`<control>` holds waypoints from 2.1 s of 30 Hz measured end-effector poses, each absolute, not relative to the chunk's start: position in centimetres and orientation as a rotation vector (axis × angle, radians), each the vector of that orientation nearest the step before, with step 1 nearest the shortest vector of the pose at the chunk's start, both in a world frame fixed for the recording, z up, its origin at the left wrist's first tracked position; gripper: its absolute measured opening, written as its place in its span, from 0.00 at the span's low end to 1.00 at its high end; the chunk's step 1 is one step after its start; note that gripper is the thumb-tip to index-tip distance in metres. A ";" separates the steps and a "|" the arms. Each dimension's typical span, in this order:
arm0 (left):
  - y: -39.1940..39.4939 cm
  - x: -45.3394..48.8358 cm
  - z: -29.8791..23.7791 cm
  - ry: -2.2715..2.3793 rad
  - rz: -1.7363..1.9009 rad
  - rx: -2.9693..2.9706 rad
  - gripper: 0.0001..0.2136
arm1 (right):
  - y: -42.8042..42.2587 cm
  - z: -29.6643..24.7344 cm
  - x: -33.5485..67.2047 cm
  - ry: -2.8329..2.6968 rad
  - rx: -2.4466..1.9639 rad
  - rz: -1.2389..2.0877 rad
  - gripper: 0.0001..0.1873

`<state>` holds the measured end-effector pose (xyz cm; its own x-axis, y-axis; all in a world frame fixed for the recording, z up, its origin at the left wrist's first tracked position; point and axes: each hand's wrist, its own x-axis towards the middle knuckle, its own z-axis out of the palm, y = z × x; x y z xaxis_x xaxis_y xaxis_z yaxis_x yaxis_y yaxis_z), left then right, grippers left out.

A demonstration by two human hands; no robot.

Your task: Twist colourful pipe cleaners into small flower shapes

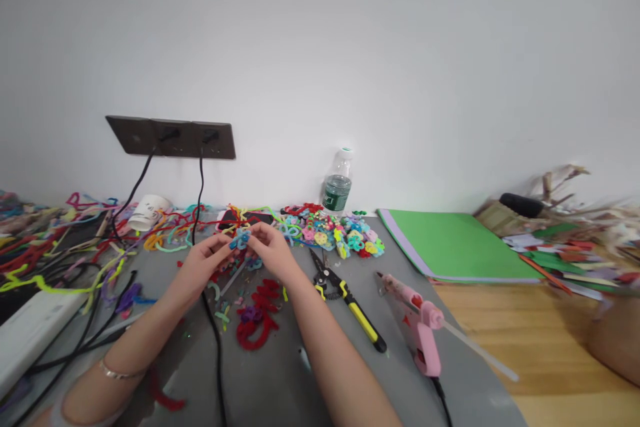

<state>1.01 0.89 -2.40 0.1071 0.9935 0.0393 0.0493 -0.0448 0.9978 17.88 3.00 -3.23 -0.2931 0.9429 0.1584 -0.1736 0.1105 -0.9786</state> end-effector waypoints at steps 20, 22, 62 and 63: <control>1.0 -1.3 -0.1 1.168 0.777 1.444 0.15 | 3.0 -3.5 18.5 -1.520 -0.886 1.518 0.14; 0.9 -1.0 -0.1 1.174 0.821 1.424 0.15 | 3.0 -3.4 18.3 -1.541 -0.888 1.493 0.13; -0.3 2.2 -1.2 0.919 1.123 1.063 0.17 | 2.0 -2.0 17.8 -1.255 -0.693 1.621 0.20; -0.2 2.1 -1.3 0.946 1.135 1.093 0.17 | 2.1 -2.2 17.9 -1.246 -0.703 1.631 0.20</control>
